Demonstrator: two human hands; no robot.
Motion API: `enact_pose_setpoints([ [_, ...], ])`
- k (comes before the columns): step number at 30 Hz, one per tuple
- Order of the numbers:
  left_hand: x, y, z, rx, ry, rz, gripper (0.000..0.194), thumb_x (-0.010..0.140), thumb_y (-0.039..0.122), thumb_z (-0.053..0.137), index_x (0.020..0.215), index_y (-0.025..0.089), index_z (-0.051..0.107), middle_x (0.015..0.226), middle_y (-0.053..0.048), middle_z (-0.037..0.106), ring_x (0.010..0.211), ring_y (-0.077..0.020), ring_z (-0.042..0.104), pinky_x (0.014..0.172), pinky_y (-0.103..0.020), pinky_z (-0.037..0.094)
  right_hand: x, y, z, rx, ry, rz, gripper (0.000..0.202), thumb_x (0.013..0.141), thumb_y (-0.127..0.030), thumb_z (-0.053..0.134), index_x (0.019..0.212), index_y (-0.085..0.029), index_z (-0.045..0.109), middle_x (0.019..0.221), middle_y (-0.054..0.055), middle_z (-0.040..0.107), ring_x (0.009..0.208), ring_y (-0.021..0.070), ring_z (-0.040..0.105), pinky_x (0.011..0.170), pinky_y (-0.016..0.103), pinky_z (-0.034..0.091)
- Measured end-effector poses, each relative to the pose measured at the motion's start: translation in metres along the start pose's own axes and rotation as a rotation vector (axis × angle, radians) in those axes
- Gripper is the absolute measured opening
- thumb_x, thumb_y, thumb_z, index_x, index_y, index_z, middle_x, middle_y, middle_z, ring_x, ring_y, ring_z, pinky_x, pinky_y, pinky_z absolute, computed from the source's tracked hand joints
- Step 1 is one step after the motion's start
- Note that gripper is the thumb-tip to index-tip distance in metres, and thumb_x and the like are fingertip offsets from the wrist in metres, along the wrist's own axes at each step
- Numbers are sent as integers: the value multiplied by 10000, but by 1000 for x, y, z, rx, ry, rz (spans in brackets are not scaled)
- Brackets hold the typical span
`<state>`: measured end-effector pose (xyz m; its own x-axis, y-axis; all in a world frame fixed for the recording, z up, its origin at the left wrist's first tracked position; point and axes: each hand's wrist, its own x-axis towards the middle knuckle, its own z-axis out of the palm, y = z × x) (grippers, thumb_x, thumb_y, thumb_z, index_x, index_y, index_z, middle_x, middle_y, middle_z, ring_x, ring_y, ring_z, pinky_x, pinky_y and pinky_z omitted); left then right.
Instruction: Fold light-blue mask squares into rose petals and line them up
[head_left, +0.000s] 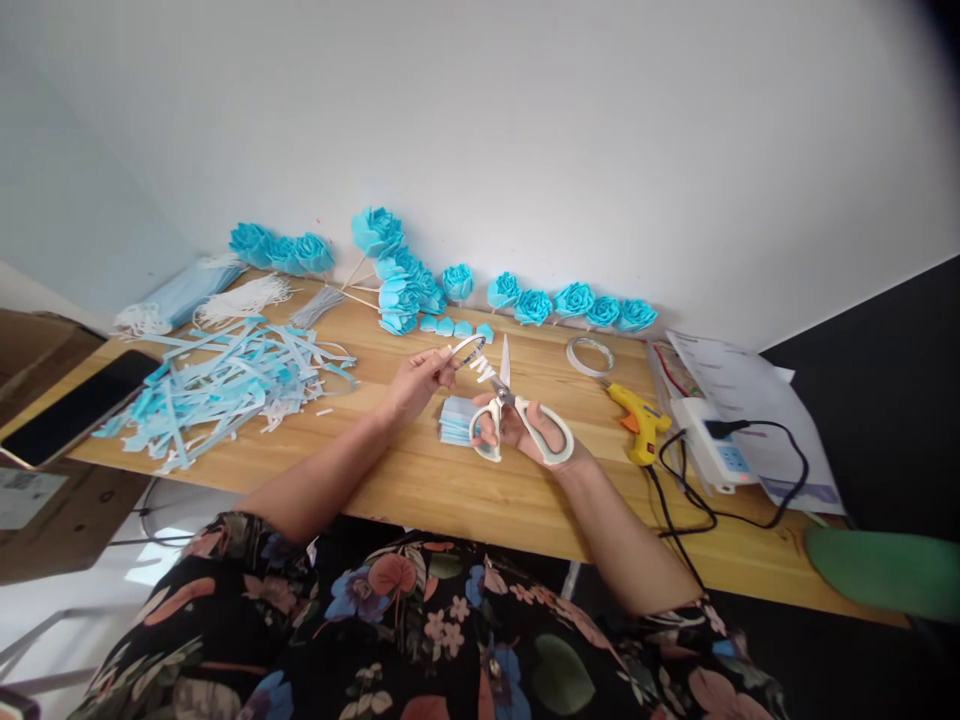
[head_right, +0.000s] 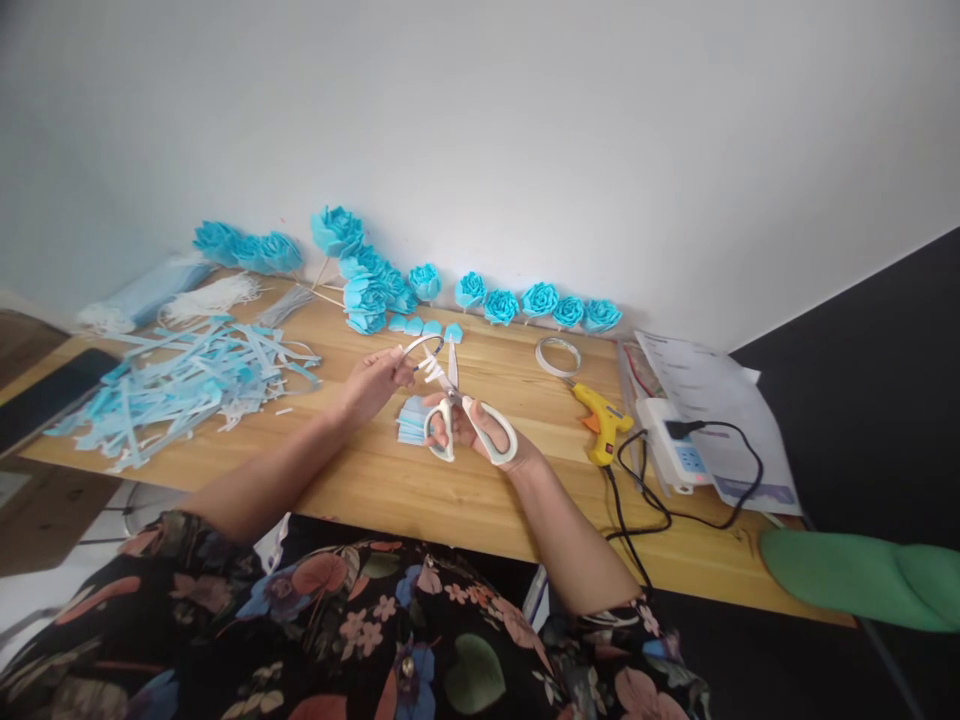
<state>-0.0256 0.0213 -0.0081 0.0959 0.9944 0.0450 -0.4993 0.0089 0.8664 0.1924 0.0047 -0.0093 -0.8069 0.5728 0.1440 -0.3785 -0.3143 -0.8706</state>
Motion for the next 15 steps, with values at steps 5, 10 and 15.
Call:
enact_pose_setpoints([
  [5,2,0,-1,-5,-39,-19,477,779,588,714,767,111,692,549,13,494,564,-117,504,633,-276,439,-4,4,-4,-24,-28,70,615,912,-637,493,1226,-122,612,840,43,564,706,139,573,690,328,594],
  [10,1,-6,-2,-23,-97,-41,469,787,584,709,757,116,698,577,8,496,600,-128,521,636,-275,440,-5,6,-6,-52,-42,112,633,907,-644,498,1230,-111,612,818,45,582,685,144,600,636,308,585],
  [15,-4,-6,1,13,-130,-53,451,739,561,761,715,114,700,648,-18,566,631,-122,525,651,-269,431,-4,2,-1,-108,-24,135,632,905,-648,498,1225,-116,615,795,46,598,676,154,616,600,283,561],
])
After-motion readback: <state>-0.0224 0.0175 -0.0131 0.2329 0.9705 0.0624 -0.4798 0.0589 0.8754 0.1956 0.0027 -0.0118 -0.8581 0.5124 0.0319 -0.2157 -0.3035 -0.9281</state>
